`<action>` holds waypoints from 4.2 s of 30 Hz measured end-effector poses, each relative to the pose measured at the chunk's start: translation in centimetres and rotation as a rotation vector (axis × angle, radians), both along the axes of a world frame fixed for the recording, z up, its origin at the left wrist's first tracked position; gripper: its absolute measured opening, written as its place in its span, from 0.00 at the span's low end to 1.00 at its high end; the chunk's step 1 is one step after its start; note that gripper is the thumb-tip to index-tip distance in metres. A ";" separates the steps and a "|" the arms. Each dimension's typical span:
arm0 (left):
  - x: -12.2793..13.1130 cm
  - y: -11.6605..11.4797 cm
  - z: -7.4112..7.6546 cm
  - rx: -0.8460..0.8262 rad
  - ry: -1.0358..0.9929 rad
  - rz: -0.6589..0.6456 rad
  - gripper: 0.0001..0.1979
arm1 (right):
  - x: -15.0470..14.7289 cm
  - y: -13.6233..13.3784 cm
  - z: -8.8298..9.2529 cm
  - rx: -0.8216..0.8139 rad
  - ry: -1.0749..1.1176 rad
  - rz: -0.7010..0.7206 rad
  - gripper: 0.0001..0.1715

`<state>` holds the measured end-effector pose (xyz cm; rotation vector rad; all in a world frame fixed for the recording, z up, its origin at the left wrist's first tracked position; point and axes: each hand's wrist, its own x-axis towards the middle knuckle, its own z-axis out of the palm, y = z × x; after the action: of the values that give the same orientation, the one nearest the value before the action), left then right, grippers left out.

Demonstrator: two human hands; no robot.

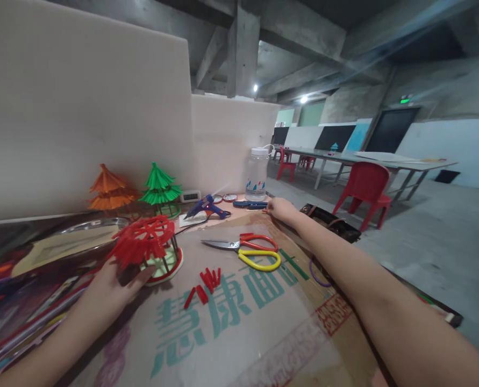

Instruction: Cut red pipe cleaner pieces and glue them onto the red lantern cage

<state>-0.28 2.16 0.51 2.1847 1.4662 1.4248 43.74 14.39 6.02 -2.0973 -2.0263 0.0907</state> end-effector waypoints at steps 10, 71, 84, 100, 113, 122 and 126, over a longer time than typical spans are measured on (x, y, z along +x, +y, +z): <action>-0.1 -0.1 0.1 -0.009 0.020 0.012 0.19 | -2.4 -4.6 3.6 -0.047 0.335 0.247 0.08; 1.0 -1.7 0.3 -0.087 -0.166 -0.176 0.27 | -21.0 -14.5 -2.2 0.277 0.809 0.742 0.13; 0.6 -1.5 -0.2 -0.052 -0.094 -0.119 0.26 | -21.5 -14.5 -2.6 0.165 0.910 0.676 0.15; 0.5 -1.4 -0.4 -0.052 -0.101 -0.143 0.27 | -21.8 -14.6 -2.5 0.044 1.002 0.623 0.16; 0.6 -1.4 -0.4 -0.067 -0.099 -0.134 0.27 | -22.0 -14.5 -2.4 -0.085 1.078 0.610 0.18; 0.9 -1.5 -0.1 -0.097 -0.146 -0.150 0.27 | -22.2 -14.5 -2.6 -0.176 1.156 0.605 0.18; 0.9 -1.6 0.0 -0.094 -0.126 -0.149 0.27 | -22.1 -14.6 -2.3 -0.239 1.227 0.599 0.20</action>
<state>0.58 0.54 0.50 2.0598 1.2737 1.3871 21.63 -0.23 3.74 -0.8992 -1.6819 1.3591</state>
